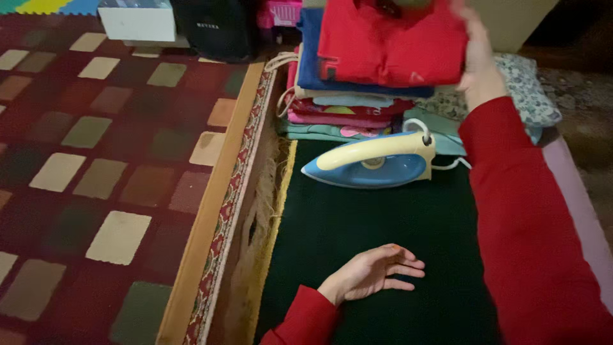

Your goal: The person irons a red shirt on a flat surface using an iron, then folds the shirt into a rectangle by hand and places it on a stack of laundry.

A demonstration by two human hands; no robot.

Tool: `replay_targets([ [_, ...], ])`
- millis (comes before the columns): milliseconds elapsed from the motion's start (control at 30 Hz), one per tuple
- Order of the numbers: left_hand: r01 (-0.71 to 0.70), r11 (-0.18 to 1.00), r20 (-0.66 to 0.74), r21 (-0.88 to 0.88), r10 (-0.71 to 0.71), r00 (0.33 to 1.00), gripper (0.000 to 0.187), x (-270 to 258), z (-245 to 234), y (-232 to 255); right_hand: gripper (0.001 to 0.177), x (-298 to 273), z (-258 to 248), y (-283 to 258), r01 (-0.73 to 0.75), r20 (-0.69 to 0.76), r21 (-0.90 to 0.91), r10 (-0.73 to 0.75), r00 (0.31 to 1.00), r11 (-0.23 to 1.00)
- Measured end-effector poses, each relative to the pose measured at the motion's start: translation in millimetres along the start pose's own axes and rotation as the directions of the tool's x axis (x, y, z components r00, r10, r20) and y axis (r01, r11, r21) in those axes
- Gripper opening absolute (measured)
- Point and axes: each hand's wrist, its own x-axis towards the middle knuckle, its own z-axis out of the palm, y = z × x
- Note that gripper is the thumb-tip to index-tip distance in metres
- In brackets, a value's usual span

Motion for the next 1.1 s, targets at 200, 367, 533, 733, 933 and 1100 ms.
replay_targets([
  [200, 0.014, 1.0, -0.004, 0.0, -0.014, 1.0, 0.035, -1.0, 4.4, 2.4, 0.019, 40.6, -11.7, -13.6, -0.037, -0.04, -0.321, 0.026, 0.999, 0.946],
  [367, 0.011, 1.0, -0.004, 0.021, -0.011, 1.0, 0.035, -1.6, 4.0, 1.1, 0.013, 63.8, -26.0, -5.1, -0.111, -0.238, -0.297, 0.039, 0.97, 0.948],
  [533, 0.02, 1.0, 0.01, 0.007, -0.02, 1.0, 0.036, 0.3, -0.3, -0.7, 0.064, 39.5, -14.1, 4.6, -0.099, -0.358, -0.763, -0.29, 0.888, 0.638],
  [733, 0.017, 1.0, 0.013, 0.014, -0.018, 1.0, 0.038, 1.3, -2.3, -1.5, 0.088, 17.4, 97.3, 35.3, 0.347, 0.414, -0.902, -0.295, 0.861, -0.256],
  [933, 0.036, 0.998, -0.042, 0.043, -0.034, 0.999, 0.037, 1.8, 2.2, -0.1, 0.095, 19.9, 137.8, 86.7, 0.354, 0.52, -0.77, -0.2, 0.83, -0.531],
  [1100, 0.036, 0.999, -0.056, 0.04, -0.033, 0.998, 0.037, 4.4, 0.6, -1.7, 0.077, 48.1, 116.3, 87.0, 0.353, 0.541, -0.799, -0.326, 0.775, -0.487],
])
